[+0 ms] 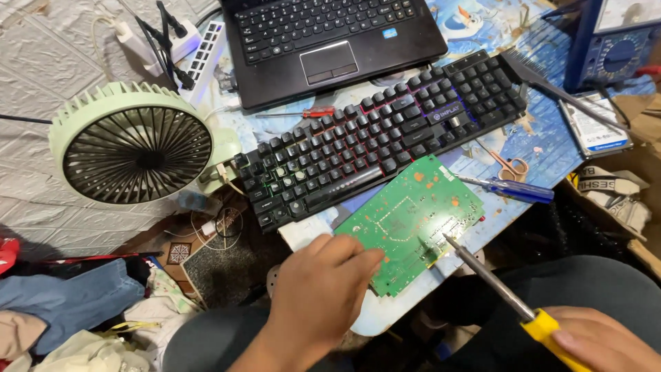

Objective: Using a soldering iron to repair or assemble components on a printed circuit board at a workbench.

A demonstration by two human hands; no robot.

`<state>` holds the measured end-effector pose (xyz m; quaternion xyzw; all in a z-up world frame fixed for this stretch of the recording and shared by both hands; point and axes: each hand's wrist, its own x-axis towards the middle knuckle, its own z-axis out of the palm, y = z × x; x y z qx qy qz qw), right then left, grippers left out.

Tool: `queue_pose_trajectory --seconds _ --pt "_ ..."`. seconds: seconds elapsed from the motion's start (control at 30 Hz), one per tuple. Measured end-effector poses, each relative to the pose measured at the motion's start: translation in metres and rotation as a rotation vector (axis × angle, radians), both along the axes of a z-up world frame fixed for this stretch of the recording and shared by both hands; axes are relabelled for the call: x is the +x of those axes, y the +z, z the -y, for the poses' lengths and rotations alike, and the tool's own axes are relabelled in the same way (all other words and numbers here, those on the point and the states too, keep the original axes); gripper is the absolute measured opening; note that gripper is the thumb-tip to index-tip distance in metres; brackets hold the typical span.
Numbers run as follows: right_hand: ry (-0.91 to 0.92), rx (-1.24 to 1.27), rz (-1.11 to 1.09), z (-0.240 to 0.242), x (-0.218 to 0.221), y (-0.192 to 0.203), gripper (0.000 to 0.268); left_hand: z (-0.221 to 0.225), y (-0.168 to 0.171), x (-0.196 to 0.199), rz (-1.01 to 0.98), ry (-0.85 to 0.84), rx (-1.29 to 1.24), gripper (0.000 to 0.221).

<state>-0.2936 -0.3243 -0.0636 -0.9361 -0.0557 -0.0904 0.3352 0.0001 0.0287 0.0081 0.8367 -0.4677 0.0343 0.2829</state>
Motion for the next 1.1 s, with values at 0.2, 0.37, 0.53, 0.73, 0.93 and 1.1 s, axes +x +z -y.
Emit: queue_pose_trajectory --seconds 0.2,0.37,0.53,0.73,0.93,1.1 --pt "0.105 0.119 0.108 0.009 -0.016 -0.025 0.044 0.012 -0.001 0.017 -0.082 -0.066 -0.008 0.012" --pt "0.159 0.115 0.028 0.013 -0.017 -0.032 0.053 0.009 -0.01 0.018 -0.052 -0.095 0.011 0.005" --pt "0.029 0.143 0.069 -0.017 0.005 -0.004 0.045 0.01 -0.016 0.008 -0.006 -0.095 -0.009 0.003" --pt "0.183 0.106 0.053 -0.016 0.015 0.004 0.048 0.01 -0.013 0.006 0.031 -0.075 -0.071 0.001" --pt "0.11 0.175 0.063 -0.04 0.023 0.018 0.044 0.014 -0.021 0.005 0.1 -0.094 -0.065 0.009" --pt "0.102 0.142 0.082 -0.041 0.026 0.019 0.044 0.015 -0.026 0.005 0.061 -0.125 -0.052 0.015"
